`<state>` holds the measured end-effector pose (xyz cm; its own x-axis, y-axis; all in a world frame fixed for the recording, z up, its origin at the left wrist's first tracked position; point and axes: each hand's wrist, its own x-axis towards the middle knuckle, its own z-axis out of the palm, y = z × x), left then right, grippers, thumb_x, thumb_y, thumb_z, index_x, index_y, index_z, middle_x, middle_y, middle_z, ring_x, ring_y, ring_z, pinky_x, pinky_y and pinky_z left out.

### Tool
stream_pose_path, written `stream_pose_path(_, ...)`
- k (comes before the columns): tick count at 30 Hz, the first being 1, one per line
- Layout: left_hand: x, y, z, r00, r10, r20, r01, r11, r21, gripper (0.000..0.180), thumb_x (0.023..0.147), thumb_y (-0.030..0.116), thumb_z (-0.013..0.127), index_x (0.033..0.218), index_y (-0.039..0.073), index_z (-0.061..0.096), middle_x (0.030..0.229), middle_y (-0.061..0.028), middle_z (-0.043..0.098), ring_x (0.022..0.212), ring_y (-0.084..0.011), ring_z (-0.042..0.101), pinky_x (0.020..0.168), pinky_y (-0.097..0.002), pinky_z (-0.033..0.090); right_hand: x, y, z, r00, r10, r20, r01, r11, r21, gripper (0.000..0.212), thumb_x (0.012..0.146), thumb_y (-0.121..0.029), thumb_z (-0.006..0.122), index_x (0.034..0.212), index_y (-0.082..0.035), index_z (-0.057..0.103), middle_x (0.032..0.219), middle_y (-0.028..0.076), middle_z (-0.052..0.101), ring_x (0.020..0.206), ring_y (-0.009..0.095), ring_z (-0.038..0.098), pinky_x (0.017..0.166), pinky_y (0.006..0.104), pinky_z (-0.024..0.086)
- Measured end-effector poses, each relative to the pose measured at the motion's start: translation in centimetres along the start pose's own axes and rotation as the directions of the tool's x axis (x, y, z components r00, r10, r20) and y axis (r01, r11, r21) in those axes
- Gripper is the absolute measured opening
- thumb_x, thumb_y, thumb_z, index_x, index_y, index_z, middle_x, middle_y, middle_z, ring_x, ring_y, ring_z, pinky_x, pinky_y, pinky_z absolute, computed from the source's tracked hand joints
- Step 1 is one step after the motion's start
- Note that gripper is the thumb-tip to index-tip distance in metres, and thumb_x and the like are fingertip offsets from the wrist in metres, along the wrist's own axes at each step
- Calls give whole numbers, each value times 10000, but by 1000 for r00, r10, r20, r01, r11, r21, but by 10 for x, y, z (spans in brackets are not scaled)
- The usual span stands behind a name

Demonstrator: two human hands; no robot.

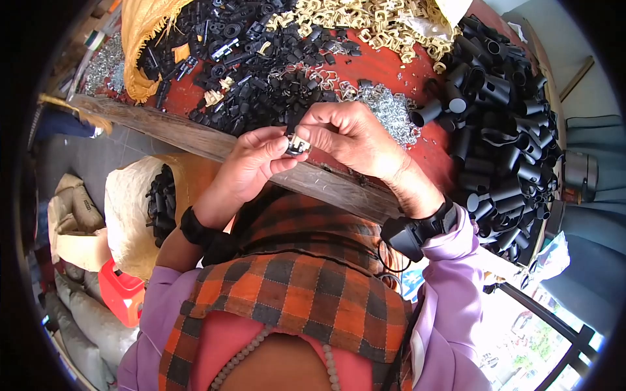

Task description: The person picks up a black plastic component and a small metal piece, inserts the metal piece into the component, and then slides a larger black plastic housing over the assembly.

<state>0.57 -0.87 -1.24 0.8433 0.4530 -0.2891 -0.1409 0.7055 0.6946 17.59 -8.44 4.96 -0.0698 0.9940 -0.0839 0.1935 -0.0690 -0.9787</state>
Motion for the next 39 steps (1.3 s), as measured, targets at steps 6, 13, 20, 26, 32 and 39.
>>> stream_pose_path(6, -1, 1, 0, 999, -26, 29, 26, 1000, 3, 187, 817, 132, 522, 952, 3, 537, 872, -89, 589, 818, -236, 593, 693, -266, 503, 4, 7, 5, 995, -84, -56, 77, 991, -111, 117, 808, -94, 543, 756, 10, 532, 662, 9, 530, 618, 51, 489, 547, 213, 408)
stream_pose_path(13, 0, 2, -3, 999, -34, 20, 36, 996, -84, 213, 826, 151, 510, 978, 4, 535, 872, -86, 589, 810, -210, 594, 693, -253, 499, 2, 19, 20, 987, 52, -155, -34, 992, 119, 119, 793, -115, 569, 810, -11, 512, 715, -13, 537, 694, 66, 498, 631, 207, 415)
stream_pose_path(20, 1, 8, -2, 997, -71, 20, 71, 997, -12, 238, 821, 159, 505, 984, -12, 531, 880, -109, 590, 776, -192, 597, 666, -234, 500, -1, 29, 20, 960, -17, -281, 56, 990, 132, 98, 778, -98, 584, 824, -33, 529, 779, 7, 533, 727, 86, 508, 633, 209, 420)
stream_pose_path(26, -7, 26, -18, 998, 23, -52, -26, 998, -53, 224, 766, 107, 559, 943, -31, 556, 839, -101, 596, 722, -185, 602, 640, -231, 489, -10, 36, 2, 933, -344, -101, 188, 708, -680, 186, 691, -66, 619, 869, -58, 566, 829, 69, 543, 729, 190, 543, 646, 255, 442)
stream_pose_path(32, -3, 23, -14, 994, 67, -92, -62, 997, 54, 201, 762, 102, 559, 923, -17, 572, 846, -92, 600, 725, -181, 602, 637, -225, 482, 1, 52, 10, 920, -385, 78, 246, 408, -879, 305, 608, -64, 622, 909, -63, 569, 883, 102, 531, 725, 279, 541, 630, 306, 459)
stream_pose_path(39, -3, 20, -6, 983, 129, -133, -114, 987, 115, 193, 767, 123, 569, 921, 7, 583, 850, -69, 602, 734, -171, 598, 658, -231, 470, 1, 49, 12, 970, -146, -192, 120, 983, -141, 250, 720, -9, 581, 966, -26, 540, 876, 63, 540, 674, 161, 549, 594, 255, 466)
